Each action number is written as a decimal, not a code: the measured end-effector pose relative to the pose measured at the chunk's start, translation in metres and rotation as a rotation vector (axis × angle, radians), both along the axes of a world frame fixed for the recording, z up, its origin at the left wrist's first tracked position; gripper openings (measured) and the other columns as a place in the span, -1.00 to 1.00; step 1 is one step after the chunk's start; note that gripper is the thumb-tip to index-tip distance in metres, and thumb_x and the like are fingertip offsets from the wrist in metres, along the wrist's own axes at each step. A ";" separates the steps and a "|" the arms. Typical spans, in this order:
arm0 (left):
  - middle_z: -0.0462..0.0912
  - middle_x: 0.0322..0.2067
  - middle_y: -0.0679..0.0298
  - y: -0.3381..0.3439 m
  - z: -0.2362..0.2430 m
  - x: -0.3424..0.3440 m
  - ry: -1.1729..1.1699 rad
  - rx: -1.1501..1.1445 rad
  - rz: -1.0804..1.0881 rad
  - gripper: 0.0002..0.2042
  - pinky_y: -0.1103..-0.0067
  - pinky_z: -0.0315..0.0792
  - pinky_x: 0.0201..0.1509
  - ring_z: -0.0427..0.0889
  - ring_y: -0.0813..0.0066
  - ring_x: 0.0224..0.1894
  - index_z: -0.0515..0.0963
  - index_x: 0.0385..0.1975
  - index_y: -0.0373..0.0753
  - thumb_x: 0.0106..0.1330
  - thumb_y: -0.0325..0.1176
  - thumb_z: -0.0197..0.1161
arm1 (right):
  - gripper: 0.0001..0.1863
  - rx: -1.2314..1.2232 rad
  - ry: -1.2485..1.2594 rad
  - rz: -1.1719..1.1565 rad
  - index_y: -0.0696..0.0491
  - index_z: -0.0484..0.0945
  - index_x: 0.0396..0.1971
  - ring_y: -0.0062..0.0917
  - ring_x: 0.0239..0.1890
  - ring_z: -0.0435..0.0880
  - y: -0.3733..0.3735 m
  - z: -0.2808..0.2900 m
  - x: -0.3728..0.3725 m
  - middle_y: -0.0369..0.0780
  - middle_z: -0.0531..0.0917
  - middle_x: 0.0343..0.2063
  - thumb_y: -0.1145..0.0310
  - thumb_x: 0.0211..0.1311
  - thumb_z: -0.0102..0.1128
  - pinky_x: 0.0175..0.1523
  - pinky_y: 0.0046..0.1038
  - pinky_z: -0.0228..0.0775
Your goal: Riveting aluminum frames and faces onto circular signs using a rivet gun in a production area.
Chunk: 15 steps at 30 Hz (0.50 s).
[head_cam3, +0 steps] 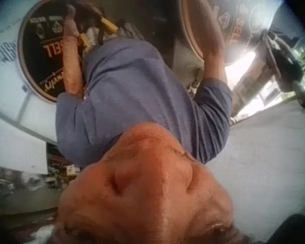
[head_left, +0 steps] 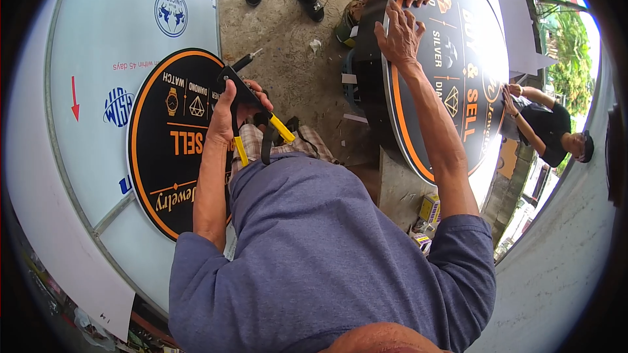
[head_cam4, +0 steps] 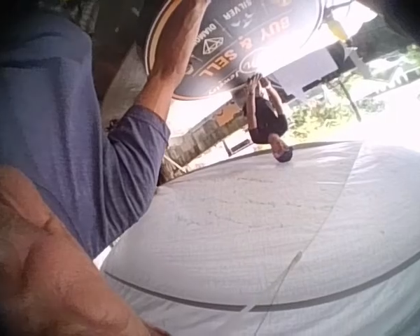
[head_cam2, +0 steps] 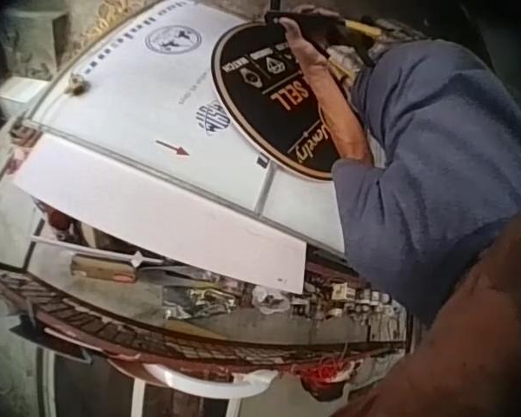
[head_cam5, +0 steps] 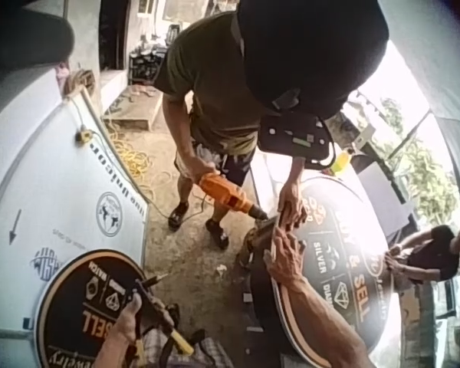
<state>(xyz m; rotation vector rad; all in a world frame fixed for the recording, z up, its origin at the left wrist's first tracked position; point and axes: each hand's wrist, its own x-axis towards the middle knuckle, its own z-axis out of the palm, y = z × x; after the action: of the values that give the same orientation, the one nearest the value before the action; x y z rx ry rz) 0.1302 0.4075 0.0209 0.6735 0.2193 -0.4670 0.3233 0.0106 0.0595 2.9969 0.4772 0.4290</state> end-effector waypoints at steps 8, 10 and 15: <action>0.71 -0.34 0.02 0.011 0.003 0.012 -0.035 -0.022 0.067 -0.32 0.18 0.61 0.03 0.75 0.06 -0.20 0.55 -0.12 -0.31 0.40 0.35 0.06 | -0.41 0.008 -0.022 0.024 0.01 0.47 0.22 -0.26 0.34 0.35 -0.003 -0.005 0.004 -0.29 0.45 0.36 0.02 0.26 0.21 0.35 0.11 -0.04; 0.71 -0.34 0.02 0.012 0.004 0.013 -0.036 -0.016 0.071 -0.32 0.18 0.61 0.04 0.75 0.06 -0.20 0.55 -0.12 -0.31 0.39 0.35 0.07 | -0.42 0.019 -0.031 0.020 0.01 0.48 0.21 -0.26 0.33 0.36 -0.002 -0.005 0.002 -0.29 0.46 0.35 0.02 0.27 0.21 0.34 0.09 -0.03; 0.71 -0.34 0.02 0.007 0.004 0.014 -0.040 -0.012 0.071 -0.32 0.17 0.60 0.05 0.75 0.06 -0.20 0.56 -0.12 -0.31 0.39 0.35 0.08 | -0.44 0.016 -0.048 0.034 0.00 0.49 0.20 -0.28 0.31 0.37 -0.001 -0.004 0.004 -0.29 0.47 0.33 0.03 0.27 0.21 0.31 0.07 -0.01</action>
<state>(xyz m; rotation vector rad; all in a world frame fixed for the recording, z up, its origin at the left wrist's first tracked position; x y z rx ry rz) 0.1440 0.4147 0.0252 0.6611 0.2022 -0.3864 0.3271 0.0097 0.0557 2.9900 0.5231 0.5091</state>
